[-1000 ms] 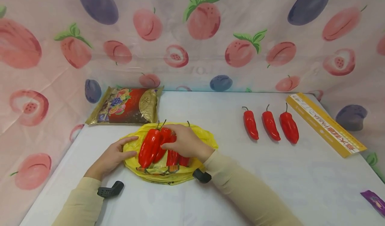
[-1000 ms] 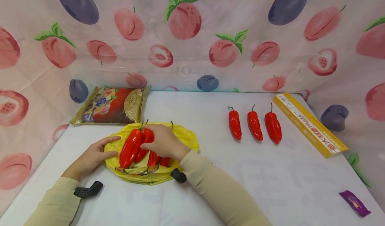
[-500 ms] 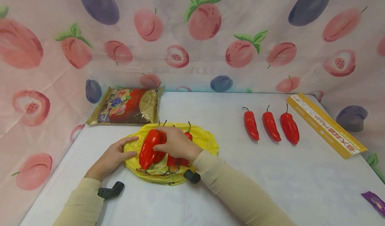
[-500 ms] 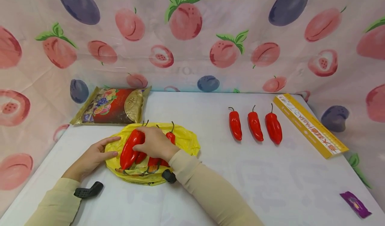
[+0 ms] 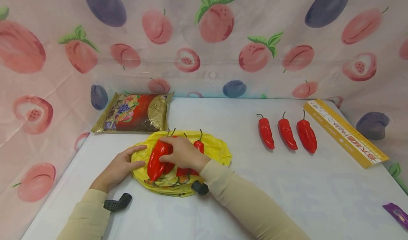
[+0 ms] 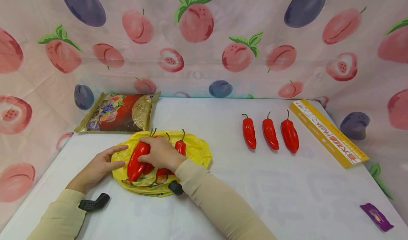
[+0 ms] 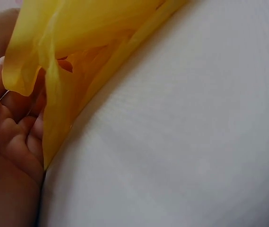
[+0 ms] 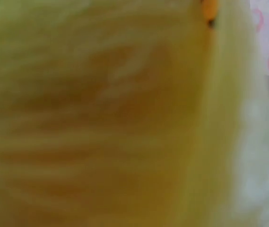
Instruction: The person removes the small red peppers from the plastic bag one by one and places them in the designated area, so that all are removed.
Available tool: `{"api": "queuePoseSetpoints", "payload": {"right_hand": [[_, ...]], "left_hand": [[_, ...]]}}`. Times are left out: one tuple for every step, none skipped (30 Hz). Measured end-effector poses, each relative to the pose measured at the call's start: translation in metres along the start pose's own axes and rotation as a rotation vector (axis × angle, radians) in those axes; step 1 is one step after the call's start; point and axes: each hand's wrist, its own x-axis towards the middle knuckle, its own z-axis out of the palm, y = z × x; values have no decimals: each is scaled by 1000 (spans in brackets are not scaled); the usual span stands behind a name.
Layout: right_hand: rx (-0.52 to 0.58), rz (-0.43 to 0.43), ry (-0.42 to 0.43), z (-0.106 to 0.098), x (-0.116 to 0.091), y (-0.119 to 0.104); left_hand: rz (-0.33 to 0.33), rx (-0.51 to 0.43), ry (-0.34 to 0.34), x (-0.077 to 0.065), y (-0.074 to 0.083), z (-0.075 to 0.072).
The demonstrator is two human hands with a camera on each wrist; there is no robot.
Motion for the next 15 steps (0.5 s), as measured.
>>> {"api": "queuePoseSetpoints", "payload": {"right_hand": [[-5,-4,-6,0,0,0],[-10,-8,-11,0,1,0],[-14,-9,-15,0,1,0],[-13,-13,-16,0,1,0],[-12,-14,-16,0,1,1],[-10,-15,-14,0,1,1],[-6,-14,-12,0,1,1],[-2,-14,-7,1,1,1],[4,-15,-2,1,1,2],[12,-14,4,1,1,2],[22,-13,11,1,1,2],[31,-14,18,1,1,3],[43,-18,25,0,1,3],[54,-23,33,0,1,3],[69,-26,40,0,1,4]], "left_hand": [[1,-1,1,0,0,0],[1,-1,2,0,0,0],[1,-6,1,0,-1,0],[1,-7,2,0,-1,0],[2,-7,2,0,-1,0],[3,-9,2,0,-1,0],[4,-11,1,0,-1,0],[6,-14,0,0,-1,0],[7,-16,-1,0,-1,0],[8,-15,0,0,-1,0],[9,-15,0,0,-1,0],[8,-14,0,0,-1,0],[8,-14,0,0,-1,0],[8,-14,-1,0,-1,0],[7,-14,-1,0,-1,0]]}}
